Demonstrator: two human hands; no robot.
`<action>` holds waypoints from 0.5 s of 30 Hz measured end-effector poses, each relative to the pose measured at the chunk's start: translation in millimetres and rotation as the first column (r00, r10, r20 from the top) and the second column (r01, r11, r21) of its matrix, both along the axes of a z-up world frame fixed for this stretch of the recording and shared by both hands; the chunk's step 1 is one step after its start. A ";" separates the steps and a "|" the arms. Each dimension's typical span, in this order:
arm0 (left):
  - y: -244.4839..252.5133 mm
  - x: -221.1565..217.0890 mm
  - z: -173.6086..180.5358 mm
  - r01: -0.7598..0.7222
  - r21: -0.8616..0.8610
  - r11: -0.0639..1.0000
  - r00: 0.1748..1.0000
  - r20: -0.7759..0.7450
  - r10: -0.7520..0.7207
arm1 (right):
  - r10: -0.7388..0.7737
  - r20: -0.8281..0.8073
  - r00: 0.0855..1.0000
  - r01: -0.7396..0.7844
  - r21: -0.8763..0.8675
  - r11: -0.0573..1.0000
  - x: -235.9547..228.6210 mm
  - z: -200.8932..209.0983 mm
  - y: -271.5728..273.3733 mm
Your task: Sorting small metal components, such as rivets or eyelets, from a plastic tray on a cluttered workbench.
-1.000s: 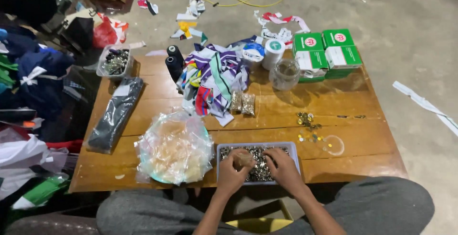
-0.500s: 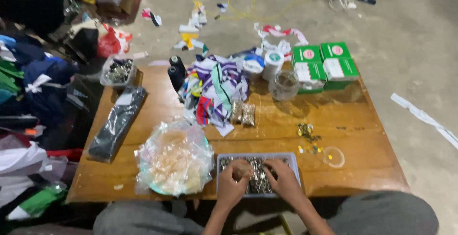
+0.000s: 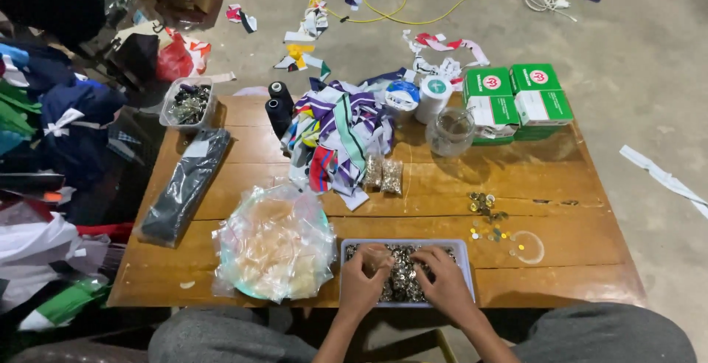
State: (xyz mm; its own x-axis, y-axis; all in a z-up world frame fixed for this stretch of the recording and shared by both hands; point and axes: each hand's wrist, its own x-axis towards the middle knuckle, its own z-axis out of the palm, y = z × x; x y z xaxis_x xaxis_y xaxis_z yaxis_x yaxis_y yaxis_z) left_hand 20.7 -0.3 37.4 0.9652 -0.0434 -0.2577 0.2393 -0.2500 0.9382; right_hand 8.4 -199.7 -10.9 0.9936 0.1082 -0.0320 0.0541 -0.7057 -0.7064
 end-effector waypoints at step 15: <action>3.9 -5.3 -5.2 0.058 0.017 0.998 0.984 0.170 -0.060 | 0.052 0.181 0.982 -0.054 0.005 0.999 -1.2 -2.7 -1.2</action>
State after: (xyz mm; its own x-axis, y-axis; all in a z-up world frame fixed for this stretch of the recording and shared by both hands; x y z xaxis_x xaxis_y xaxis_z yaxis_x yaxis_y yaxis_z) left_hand 15.3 3.6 32.2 0.9909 -0.0996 -0.0903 0.0603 -0.2707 0.9608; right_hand 7.1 -200.9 -13.6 0.9758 0.1601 0.1488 0.2185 -0.6914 -0.6887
